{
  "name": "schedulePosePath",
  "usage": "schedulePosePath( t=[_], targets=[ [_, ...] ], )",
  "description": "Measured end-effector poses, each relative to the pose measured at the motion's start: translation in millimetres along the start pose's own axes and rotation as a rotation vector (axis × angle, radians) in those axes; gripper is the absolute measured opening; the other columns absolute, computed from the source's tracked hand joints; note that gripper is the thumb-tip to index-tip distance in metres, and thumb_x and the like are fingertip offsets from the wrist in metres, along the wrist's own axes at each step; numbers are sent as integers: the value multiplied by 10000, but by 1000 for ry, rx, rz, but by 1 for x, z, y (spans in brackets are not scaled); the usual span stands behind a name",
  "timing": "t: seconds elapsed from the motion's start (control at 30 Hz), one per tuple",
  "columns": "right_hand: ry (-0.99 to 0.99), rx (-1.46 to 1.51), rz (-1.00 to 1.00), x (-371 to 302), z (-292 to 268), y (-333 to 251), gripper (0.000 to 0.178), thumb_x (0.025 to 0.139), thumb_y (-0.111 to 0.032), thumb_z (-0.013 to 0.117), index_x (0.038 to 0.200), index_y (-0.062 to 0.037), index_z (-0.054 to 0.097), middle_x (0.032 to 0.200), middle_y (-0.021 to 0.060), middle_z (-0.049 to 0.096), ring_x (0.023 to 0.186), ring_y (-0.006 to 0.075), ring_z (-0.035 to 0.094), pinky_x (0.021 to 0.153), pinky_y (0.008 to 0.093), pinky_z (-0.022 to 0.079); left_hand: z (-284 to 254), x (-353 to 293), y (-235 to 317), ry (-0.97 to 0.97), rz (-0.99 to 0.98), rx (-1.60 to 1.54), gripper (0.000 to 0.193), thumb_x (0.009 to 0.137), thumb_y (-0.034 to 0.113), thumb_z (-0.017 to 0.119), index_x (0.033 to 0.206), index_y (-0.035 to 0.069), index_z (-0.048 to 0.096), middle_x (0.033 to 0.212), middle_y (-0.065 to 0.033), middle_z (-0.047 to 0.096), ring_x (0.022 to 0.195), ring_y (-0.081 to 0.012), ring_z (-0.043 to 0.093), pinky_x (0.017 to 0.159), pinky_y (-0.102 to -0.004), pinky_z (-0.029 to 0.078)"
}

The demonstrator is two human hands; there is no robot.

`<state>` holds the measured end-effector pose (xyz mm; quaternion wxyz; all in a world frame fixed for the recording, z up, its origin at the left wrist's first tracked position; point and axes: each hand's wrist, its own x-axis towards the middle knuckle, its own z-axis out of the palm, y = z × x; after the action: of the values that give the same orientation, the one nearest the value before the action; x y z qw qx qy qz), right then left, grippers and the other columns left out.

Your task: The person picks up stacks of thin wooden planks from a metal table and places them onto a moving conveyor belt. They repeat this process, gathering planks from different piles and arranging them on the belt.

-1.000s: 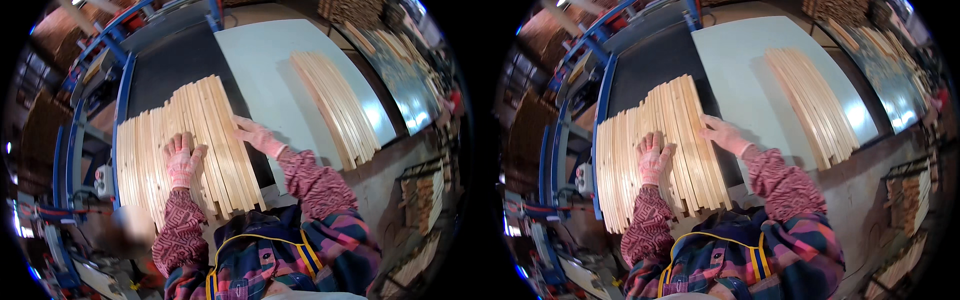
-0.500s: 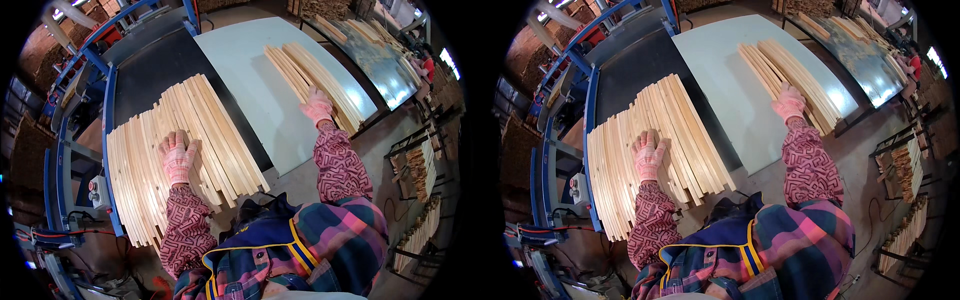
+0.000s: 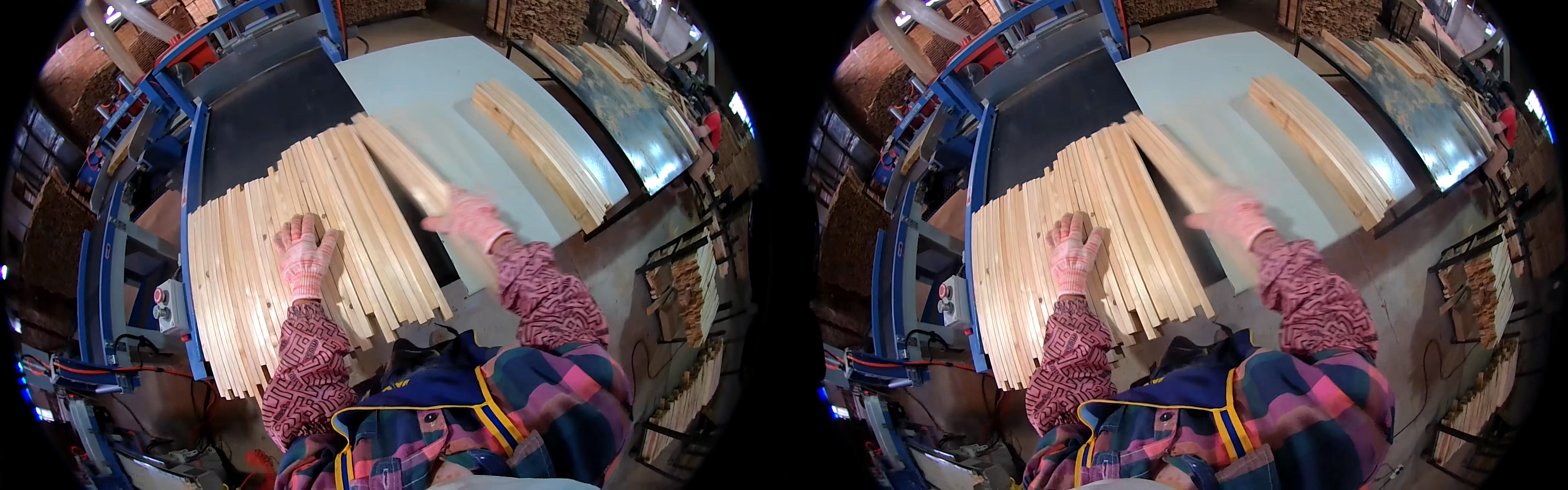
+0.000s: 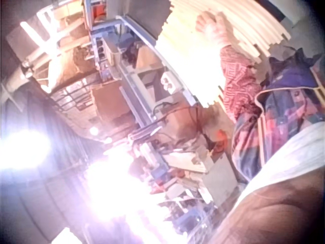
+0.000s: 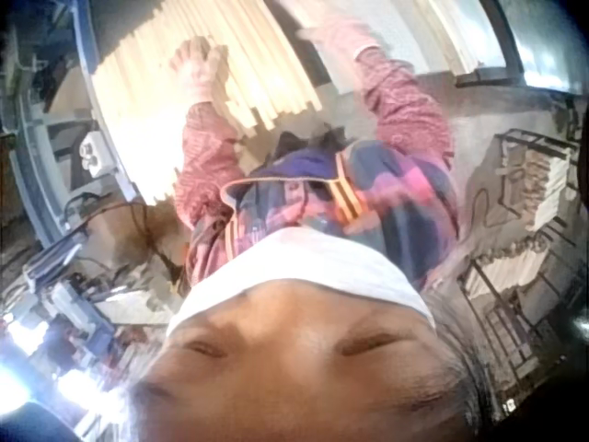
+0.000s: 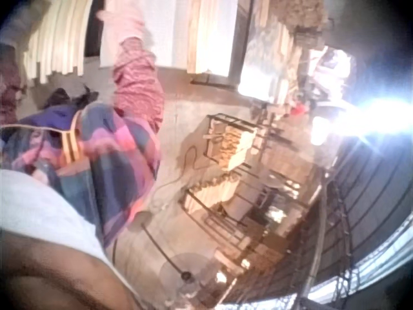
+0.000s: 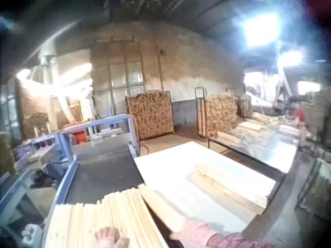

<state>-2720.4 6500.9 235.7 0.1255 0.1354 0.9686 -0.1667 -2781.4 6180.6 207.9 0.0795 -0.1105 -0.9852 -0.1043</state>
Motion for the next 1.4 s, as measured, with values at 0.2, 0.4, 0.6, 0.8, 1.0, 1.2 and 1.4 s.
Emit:
schedulePosePath(
  t=[0.2,0.4,0.6,0.8,1.0,1.2,1.4],
  targets=[
    [-148,300,-77,6,20,8,924,889,-678,528,1477,18,373,1469,245,457,1367,375,445,1137,489,320,7,-2,-7,89,43,1,613,890,535,585,1341,122,544,1434,-83,489,1366,-311,381,1176,-457,220],
    [-136,961,7,9,25,71,763,763,-567,781,1280,-21,646,1264,208,646,1234,315,551,1096,390,366,5,-2,3,63,38,-9,593,895,474,623,1364,118,549,1468,-97,485,1391,-311,371,1177,-466,235],
    [33,921,54,12,40,88,778,766,-551,773,1299,-6,619,1276,177,634,1167,267,593,1012,346,440,-23,-30,-29,-11,-115,-594,662,890,393,667,1446,81,486,1507,-162,438,1406,-368,344,1167,-485,263],
    [40,652,-44,20,37,56,769,866,-587,621,1341,16,565,1303,212,609,1176,343,587,1045,390,420,-43,-111,-84,72,-14,141,645,888,455,586,1387,59,488,1395,-178,465,1328,-385,361,1137,-490,265],
    [-135,1041,-222,11,38,52,564,918,-389,633,1251,66,617,1113,146,697,1015,226,651,902,361,489,-55,-119,-84,-18,19,-43,698,845,511,571,1371,68,451,1328,-182,472,1261,-383,394,1112,-494,272],
    [98,133,-13,-10,16,101,563,894,-463,591,1121,49,650,1063,293,670,1020,406,646,864,448,488,-83,-139,-187,157,-415,231,792,908,552,552,1534,125,321,1603,-127,284,1501,-351,167,1234,-456,65],
    [331,-153,161,-15,35,100,488,864,-446,570,996,11,678,982,289,664,975,482,617,839,514,484,-135,-114,-289,363,-508,532,635,860,518,579,1357,130,497,1392,-76,499,1353,-318,373,1135,-458,220]
  ],
)
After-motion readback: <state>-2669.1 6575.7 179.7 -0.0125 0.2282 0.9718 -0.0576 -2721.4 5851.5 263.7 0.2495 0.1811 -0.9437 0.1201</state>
